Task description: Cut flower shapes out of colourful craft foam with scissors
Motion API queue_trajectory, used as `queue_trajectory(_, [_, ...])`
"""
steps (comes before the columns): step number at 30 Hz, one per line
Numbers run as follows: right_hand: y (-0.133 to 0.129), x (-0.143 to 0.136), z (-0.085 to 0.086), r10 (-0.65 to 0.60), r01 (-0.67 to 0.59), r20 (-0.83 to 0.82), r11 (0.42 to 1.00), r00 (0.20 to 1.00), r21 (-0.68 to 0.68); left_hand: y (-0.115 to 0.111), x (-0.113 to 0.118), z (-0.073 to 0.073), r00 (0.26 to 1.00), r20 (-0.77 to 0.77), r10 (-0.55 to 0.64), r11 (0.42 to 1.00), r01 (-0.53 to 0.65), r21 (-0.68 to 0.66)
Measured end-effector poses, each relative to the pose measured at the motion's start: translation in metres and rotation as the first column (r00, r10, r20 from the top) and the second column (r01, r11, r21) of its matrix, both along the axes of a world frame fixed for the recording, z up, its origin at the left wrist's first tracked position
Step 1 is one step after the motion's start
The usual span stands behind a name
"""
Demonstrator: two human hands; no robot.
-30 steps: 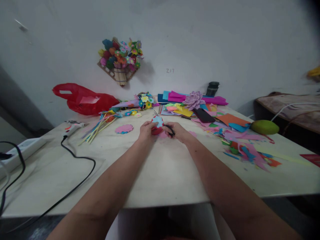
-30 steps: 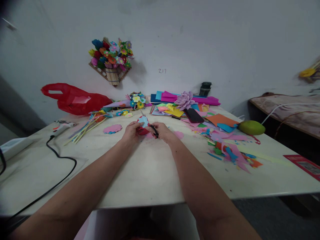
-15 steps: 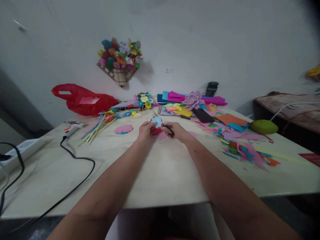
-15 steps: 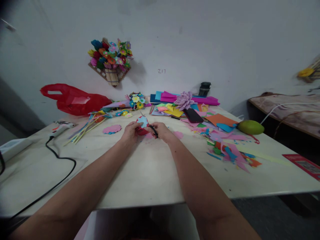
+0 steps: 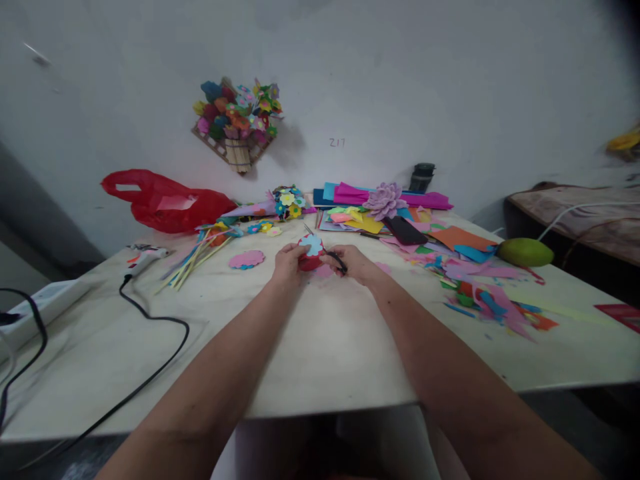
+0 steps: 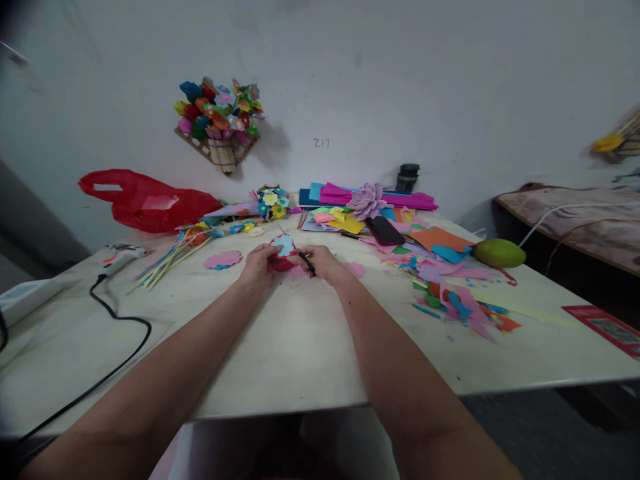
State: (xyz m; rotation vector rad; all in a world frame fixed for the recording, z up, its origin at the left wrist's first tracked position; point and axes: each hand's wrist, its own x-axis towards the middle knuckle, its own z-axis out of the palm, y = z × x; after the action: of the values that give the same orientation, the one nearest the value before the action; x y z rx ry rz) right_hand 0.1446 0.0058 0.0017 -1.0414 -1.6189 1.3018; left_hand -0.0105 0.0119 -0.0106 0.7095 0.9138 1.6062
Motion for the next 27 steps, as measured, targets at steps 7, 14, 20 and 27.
queue_trajectory(7, [-0.003, -0.001, 0.003, -0.015, 0.015, -0.013, 1.0, 1.0, -0.016, 0.002, -0.003, 0.0, 0.999, -0.044, 0.016, 0.999, -0.015, 0.036])
queue_trajectory(14, [0.002, 0.003, 0.001, -0.124, 0.124, -0.015, 0.992, 0.992, -0.021, 0.004, -0.009, 0.001, 0.995, -0.098, -0.031, 0.997, 0.037, 0.061])
queue_trajectory(20, [0.008, 0.011, -0.001, -0.231, 0.231, -0.066, 0.973, 0.971, -0.009, 0.005, -0.013, -0.002, 0.965, -0.208, -0.158, 0.982, 0.176, 0.071])
queue_trajectory(27, [0.014, 0.013, 0.001, -0.259, 0.25, -0.213, 0.966, 0.942, -0.067, 0.001, -0.012, -0.003, 0.896, -0.326, -0.3, 0.944, 0.328, 0.033])
